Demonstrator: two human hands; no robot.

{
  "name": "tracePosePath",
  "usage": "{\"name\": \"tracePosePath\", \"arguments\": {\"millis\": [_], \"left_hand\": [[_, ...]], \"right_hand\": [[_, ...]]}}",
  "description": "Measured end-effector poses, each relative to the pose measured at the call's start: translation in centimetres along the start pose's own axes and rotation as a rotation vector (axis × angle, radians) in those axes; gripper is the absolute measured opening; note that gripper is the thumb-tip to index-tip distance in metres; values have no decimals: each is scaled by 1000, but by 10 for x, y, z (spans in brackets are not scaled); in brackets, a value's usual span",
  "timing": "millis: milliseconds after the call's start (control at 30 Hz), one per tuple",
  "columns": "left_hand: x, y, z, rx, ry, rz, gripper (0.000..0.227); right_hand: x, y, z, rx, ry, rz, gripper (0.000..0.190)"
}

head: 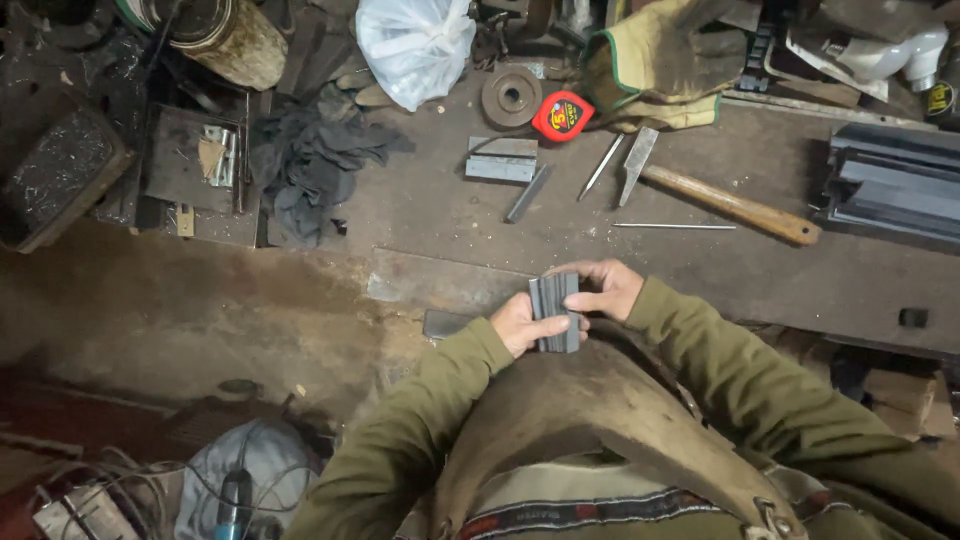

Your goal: The person is measuring, marking with a pencil, and organizing metal profiles on a workbench in a workshop.

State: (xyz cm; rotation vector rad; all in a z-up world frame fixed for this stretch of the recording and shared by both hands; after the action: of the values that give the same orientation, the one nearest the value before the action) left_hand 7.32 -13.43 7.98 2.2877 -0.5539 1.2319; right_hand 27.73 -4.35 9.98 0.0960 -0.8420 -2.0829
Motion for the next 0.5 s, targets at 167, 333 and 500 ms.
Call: {"name": "tracePosePath", "arguments": {"millis": [167,333,500], "left_hand": [[-13,-8,19,117,-103,-108,33],[-11,-18,21,197,-7,-236,29],[-13,-27,37,245,-47,-349,31]], "right_hand": [[20,11,37,-13,-76,-27,78],[44,14,92,-441,1019,-165,127],[51,14,96,-447,1176,-174,113]]}}
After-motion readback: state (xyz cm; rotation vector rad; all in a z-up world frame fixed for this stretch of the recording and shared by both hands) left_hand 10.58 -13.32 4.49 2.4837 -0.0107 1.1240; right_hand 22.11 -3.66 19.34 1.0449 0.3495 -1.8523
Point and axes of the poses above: each hand's wrist, its own y-axis away from the middle knuckle, its own x-axis out of the palm, z = x × y, the point moved 1 cm from there along -y, towards the middle knuckle, and after that the axes turned 7 degrees about x, right-handed, at the moved point
